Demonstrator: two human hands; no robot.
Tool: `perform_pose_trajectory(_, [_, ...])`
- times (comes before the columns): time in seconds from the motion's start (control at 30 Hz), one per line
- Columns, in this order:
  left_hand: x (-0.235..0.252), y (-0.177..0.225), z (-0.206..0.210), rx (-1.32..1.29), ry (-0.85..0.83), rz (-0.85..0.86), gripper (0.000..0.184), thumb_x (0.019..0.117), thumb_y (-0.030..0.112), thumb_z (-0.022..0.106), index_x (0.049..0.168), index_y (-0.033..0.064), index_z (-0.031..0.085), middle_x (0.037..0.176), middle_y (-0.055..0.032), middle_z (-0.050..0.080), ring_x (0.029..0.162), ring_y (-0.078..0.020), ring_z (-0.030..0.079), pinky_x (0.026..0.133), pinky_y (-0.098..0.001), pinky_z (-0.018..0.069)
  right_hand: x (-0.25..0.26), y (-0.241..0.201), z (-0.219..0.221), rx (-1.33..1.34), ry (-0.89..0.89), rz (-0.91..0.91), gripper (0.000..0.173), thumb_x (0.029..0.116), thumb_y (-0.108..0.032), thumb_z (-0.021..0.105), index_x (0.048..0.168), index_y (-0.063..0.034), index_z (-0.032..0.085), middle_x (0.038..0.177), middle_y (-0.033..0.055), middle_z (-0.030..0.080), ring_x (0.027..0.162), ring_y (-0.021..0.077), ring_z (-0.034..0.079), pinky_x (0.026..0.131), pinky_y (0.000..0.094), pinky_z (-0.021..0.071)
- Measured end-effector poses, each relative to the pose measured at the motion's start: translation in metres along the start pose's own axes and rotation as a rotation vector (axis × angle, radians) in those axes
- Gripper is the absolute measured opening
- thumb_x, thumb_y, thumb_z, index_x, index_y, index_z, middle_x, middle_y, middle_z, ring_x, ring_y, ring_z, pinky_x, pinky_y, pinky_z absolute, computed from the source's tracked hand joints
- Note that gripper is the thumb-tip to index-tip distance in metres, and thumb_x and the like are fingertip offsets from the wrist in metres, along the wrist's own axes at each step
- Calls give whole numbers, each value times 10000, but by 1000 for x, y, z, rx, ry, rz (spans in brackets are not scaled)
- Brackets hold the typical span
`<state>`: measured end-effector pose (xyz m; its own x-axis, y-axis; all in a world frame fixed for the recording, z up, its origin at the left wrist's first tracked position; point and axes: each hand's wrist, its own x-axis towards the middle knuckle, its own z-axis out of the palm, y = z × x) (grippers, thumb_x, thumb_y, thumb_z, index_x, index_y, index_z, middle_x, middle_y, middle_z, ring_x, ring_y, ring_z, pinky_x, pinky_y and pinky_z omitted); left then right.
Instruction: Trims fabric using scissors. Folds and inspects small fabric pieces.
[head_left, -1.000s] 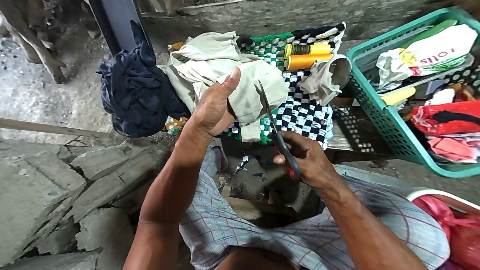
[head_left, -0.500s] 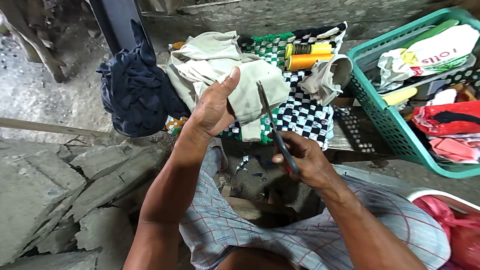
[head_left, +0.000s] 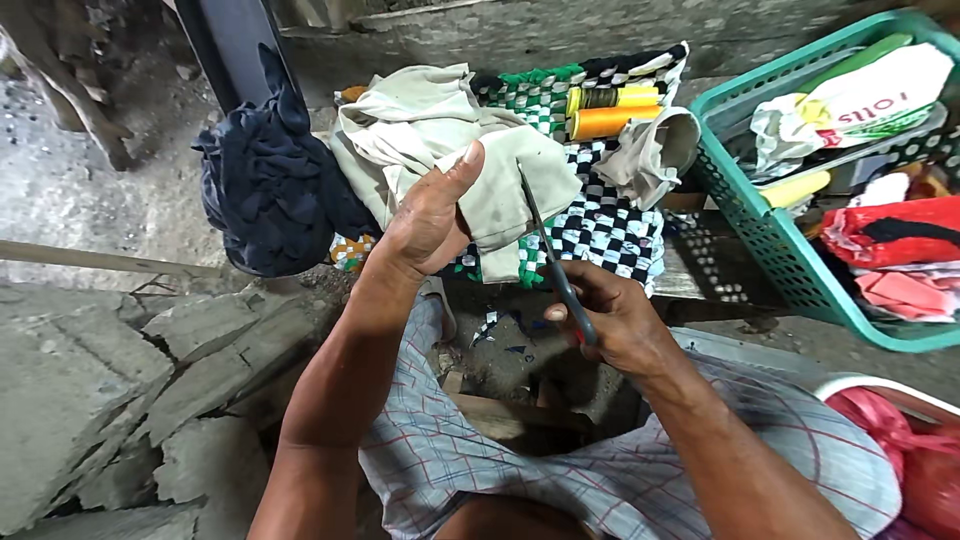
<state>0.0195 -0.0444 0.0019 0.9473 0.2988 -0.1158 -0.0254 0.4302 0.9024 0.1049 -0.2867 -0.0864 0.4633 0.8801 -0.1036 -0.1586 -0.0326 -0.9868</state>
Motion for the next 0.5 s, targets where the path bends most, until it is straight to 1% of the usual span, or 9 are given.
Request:
perform_pose_trajectory(0.1, [1,0,-2,3,14,1,441,1109,384,377,1368,49,500,1246,-155,651,1177,-272,647,1033,-510,528,0,-1,-2,44,-40,53,500,871,-343,804,1313,-161,657,808,38,674,566,114,607,498,229,534])
perform_pose_trajectory(0.13, [2,0,-3,3,39,-1,458,1108,396,373,1382,48,492,1261,-159,647,1187,-277,641,1037,-516,525,1,0,-4,48,-75,78,523,867,-370,806,1317,-157,646,827,41,676,589,121,617,515,236,542])
perform_pose_trajectory(0.17, [4,1,-4,5,73,-4,480,1108,409,365,1401,47,482,1280,-163,640,1199,-281,635,1043,-521,521,1,1,-6,32,-118,100,571,859,-425,805,1328,-152,628,853,37,679,627,125,635,542,244,556])
perform_pose_trajectory(0.23, [8,4,-7,15,136,-7,525,1105,447,349,1424,52,480,1303,-161,635,1210,-285,631,1041,-528,523,2,3,-10,-44,-213,133,690,835,-551,785,1363,-154,587,924,15,689,744,127,670,641,266,588])
perform_pose_trajectory(0.27, [9,5,-10,21,153,-5,541,1101,468,343,1425,59,484,1302,-156,637,1206,-282,633,1033,-525,529,2,2,-12,-96,-252,139,731,821,-599,773,1375,-167,573,948,-6,692,788,113,668,677,265,579])
perform_pose_trajectory(0.33, [11,7,-17,25,154,-2,572,1098,500,322,1455,77,468,1342,-148,620,1243,-283,612,1051,-525,516,0,-2,-16,-187,-290,118,762,805,-668,746,1376,-197,563,955,-46,689,788,79,653,655,246,561])
perform_pose_trajectory(0.37, [11,8,-20,12,144,-6,587,1097,508,315,1478,82,449,1375,-153,602,1276,-292,592,1073,-538,499,-1,-4,-18,-186,-273,91,779,802,-667,748,1388,-189,560,966,-46,691,791,79,657,651,245,567])
perform_pose_trajectory(0.4, [10,8,-21,-3,130,-15,600,1094,519,309,1489,86,438,1390,-155,593,1289,-301,582,1082,-547,489,-2,-5,-18,-147,-235,46,790,807,-647,756,1393,-159,552,987,-23,696,820,97,669,684,260,583])
perform_pose_trajectory(0.5, [1,6,-10,-59,39,-65,656,1071,583,303,1475,86,440,1344,-168,609,1243,-321,605,1055,-559,504,0,-4,-14,-11,-25,-169,832,828,-548,788,1454,-96,479,1135,66,702,1032,210,689,889,379,599])
